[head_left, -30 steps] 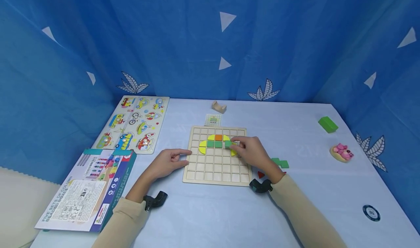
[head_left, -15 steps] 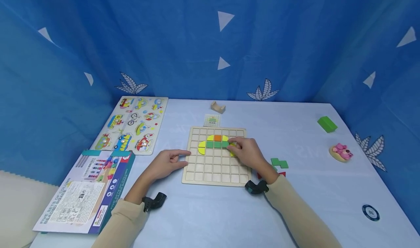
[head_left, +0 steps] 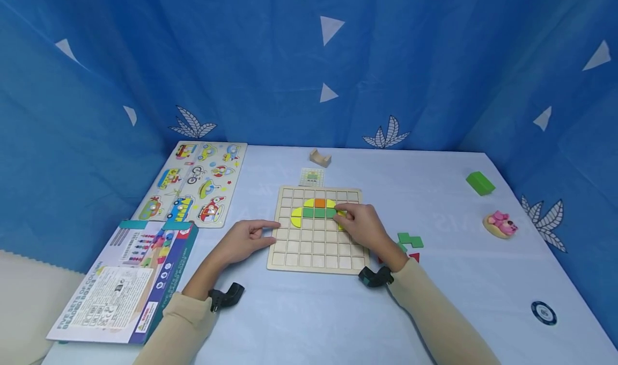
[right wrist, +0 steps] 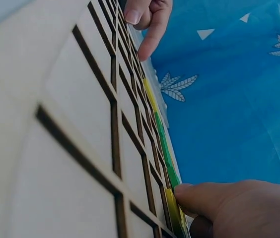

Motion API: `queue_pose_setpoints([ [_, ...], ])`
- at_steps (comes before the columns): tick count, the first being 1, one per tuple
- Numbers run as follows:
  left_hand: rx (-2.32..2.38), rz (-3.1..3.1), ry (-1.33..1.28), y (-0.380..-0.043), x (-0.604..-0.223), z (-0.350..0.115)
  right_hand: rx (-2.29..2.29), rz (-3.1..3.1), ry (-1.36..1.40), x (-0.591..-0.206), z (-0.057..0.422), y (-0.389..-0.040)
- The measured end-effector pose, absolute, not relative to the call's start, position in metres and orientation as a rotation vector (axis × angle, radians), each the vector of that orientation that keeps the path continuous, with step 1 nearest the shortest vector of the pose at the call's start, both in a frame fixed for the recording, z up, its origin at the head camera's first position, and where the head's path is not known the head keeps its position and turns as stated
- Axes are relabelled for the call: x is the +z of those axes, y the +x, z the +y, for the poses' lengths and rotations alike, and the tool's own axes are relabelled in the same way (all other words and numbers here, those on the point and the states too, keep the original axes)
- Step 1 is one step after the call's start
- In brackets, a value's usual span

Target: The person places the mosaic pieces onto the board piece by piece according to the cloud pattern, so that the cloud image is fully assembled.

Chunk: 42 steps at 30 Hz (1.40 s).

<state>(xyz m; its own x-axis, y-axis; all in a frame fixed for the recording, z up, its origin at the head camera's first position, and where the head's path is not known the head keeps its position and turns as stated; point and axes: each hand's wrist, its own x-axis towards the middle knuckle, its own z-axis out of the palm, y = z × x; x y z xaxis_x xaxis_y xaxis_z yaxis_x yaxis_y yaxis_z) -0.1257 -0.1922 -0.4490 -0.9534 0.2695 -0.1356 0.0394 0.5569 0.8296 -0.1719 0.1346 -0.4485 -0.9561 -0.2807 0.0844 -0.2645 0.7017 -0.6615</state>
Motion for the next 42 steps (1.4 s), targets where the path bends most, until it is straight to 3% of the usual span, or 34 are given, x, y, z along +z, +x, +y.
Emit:
queue_pose_setpoints([
  [23,1.358,2.54,0.26,-0.124,-0.452,-0.192,-1.196,2.826,-0.484,-0.442,0.147,-0.158],
  [30,1.36,2.542,0.26,-0.126,-0.451,-0.193,-1.209,2.903,-0.54,-0.431,0.178,-0.14],
  [42,1.355,2.544,0.272,-0.127,-0.451,-0.193,-1.125,3.066,-0.346,-0.432,0.26,-0.112],
])
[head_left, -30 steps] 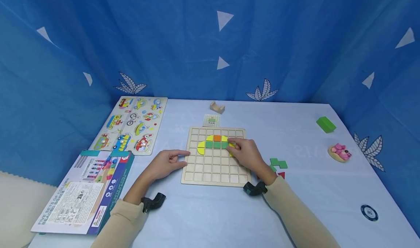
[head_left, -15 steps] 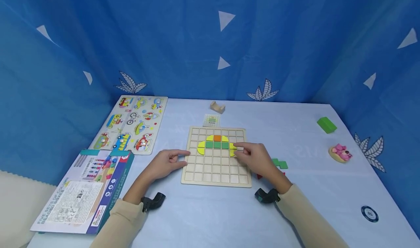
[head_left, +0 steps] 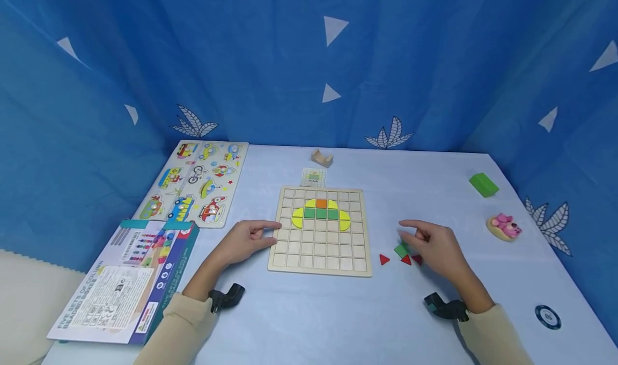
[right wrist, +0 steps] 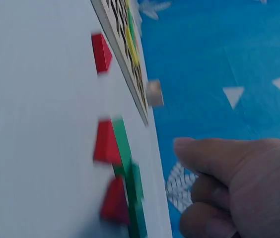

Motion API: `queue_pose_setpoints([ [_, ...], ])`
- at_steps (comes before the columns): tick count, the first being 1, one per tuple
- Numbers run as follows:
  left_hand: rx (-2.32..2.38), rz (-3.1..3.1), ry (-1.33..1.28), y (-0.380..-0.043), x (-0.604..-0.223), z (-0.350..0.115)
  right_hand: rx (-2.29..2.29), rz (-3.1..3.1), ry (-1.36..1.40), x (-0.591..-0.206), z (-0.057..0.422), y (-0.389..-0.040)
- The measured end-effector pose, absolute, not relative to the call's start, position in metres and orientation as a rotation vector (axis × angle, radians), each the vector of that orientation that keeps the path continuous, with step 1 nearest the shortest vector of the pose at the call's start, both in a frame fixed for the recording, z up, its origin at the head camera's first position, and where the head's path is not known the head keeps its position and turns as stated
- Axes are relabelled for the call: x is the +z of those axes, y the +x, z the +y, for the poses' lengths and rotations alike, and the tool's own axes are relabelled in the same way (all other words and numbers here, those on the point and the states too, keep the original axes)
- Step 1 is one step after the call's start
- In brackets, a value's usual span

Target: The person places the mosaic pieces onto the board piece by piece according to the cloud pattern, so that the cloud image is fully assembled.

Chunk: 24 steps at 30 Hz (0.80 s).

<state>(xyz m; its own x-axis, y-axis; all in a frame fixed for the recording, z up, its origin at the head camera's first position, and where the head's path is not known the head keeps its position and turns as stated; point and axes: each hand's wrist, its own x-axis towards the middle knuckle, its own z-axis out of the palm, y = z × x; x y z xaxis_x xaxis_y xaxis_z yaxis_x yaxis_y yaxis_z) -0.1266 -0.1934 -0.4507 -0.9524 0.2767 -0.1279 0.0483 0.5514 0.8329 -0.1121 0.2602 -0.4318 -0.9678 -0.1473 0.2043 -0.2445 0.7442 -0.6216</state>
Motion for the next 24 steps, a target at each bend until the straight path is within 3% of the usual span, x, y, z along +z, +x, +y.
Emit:
queue_pose_setpoints([
  [10,1.345,2.546,0.259,-0.126,-0.449,-0.192,0.969,-2.892,0.196,-0.433,0.301,-0.1],
  [24,1.325,2.549,0.23,-0.126,-0.446,-0.191,1.045,-3.006,0.153,-0.444,0.302,-0.102],
])
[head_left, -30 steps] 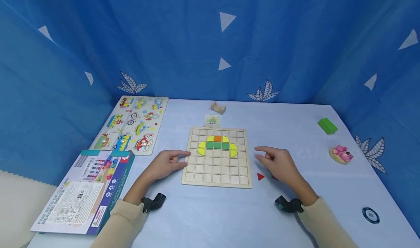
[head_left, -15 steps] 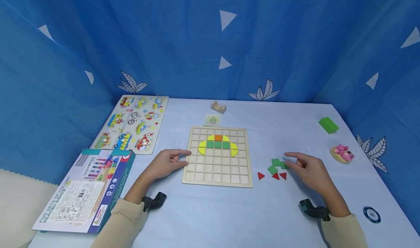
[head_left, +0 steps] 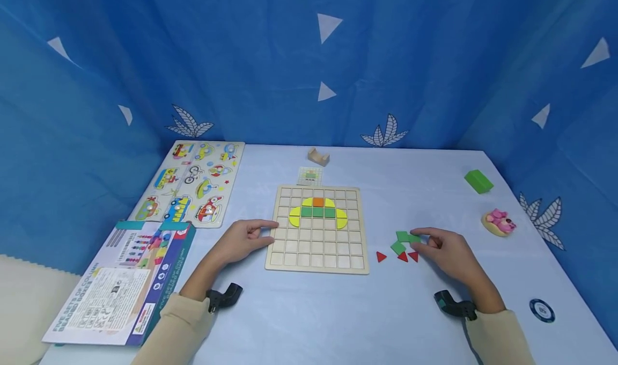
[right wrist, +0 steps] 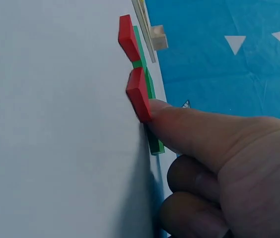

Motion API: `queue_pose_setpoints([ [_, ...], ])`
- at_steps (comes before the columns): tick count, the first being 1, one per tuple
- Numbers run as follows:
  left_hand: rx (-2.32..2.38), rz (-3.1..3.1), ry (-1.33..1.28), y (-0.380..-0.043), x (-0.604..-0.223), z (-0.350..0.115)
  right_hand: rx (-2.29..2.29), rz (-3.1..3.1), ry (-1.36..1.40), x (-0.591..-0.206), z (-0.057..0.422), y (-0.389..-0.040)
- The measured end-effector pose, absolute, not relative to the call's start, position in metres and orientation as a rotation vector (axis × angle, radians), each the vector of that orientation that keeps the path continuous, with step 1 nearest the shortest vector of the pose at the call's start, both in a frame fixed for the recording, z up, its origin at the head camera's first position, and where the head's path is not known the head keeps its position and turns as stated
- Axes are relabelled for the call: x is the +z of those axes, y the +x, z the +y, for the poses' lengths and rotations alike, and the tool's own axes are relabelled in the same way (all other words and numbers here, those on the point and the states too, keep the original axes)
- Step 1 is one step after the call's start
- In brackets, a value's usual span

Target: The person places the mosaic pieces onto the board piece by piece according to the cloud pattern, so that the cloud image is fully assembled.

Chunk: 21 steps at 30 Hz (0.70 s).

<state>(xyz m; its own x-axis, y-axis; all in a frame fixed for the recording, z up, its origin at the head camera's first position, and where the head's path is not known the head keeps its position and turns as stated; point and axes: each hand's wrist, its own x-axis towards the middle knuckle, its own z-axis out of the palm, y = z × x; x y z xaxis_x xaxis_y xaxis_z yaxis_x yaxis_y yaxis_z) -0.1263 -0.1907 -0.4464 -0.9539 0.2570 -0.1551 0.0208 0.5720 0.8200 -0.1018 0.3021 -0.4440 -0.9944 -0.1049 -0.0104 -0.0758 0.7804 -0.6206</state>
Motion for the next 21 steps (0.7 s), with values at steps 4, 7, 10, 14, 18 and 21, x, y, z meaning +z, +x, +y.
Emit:
queue_pose_setpoints([
  [4,1.326,2.548,0.228,-0.1259,-0.4466,-0.1905,-0.999,2.926,-0.152,-0.4429,0.3005,-0.1016],
  [7,1.329,2.55,0.232,-0.1256,-0.4468,-0.1909,-0.991,2.936,-0.171,-0.443,0.2995,-0.1018],
  [10,1.33,2.557,0.241,-0.1257,-0.447,-0.1915,-0.986,2.95,-0.199,-0.4434,0.2988,-0.1023],
  [14,1.327,2.561,0.25,-0.1257,-0.4473,-0.1918,-0.96,2.957,-0.215,-0.4443,0.2988,-0.1021],
  [18,1.323,2.554,0.245,-0.1255,-0.4465,-0.1913,-0.934,2.954,-0.216,-0.4451,0.2989,-0.1009],
  [21,1.323,2.553,0.249,-0.1255,-0.4468,-0.1912,-0.922,2.965,-0.234,-0.4448,0.2983,-0.0997],
])
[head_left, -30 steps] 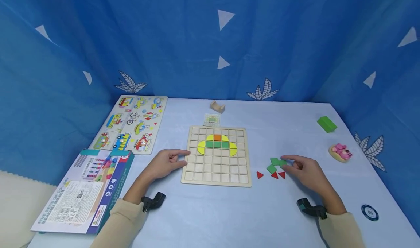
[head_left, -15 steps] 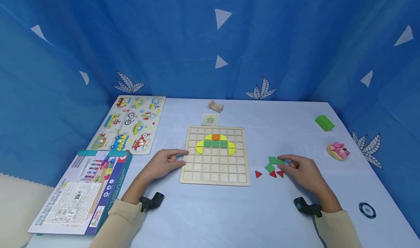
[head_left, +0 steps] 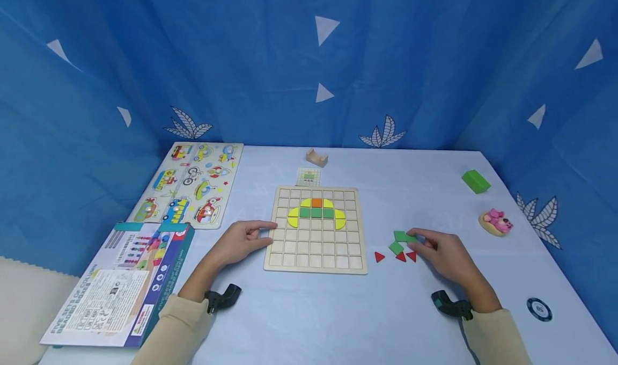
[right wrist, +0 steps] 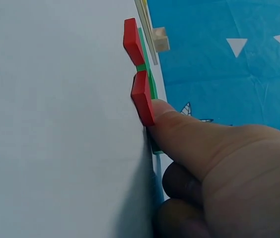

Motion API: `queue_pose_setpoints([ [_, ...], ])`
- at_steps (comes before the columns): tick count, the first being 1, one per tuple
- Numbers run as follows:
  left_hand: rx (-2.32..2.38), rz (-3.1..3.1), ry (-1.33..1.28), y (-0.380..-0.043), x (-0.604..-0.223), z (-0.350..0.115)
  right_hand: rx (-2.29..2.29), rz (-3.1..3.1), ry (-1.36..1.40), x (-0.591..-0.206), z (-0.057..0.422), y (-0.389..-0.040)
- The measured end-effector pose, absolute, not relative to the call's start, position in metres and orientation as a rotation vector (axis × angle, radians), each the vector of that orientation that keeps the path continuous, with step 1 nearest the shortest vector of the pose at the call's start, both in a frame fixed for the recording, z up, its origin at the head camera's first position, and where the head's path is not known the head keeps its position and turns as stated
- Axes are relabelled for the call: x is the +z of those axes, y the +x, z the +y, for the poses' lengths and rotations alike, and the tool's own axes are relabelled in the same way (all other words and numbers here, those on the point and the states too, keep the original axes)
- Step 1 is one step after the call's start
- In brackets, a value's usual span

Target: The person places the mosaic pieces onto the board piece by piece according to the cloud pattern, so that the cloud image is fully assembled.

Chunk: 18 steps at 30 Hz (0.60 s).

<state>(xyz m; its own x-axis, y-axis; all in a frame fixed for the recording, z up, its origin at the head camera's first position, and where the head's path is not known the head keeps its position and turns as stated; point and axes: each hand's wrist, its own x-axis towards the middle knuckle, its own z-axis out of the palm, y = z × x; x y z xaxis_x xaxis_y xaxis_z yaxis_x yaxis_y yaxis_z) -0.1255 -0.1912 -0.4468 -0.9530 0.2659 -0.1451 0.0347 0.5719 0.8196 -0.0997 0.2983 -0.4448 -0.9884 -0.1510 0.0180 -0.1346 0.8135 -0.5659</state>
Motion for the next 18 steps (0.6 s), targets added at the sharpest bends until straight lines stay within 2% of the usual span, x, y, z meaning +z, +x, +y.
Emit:
queue_pose_setpoints([
  [18,1.333,2.557,0.268,-0.1264,-0.4485,-0.1915,-0.895,3.049,-0.318,-0.4458,0.2947,-0.0987],
])
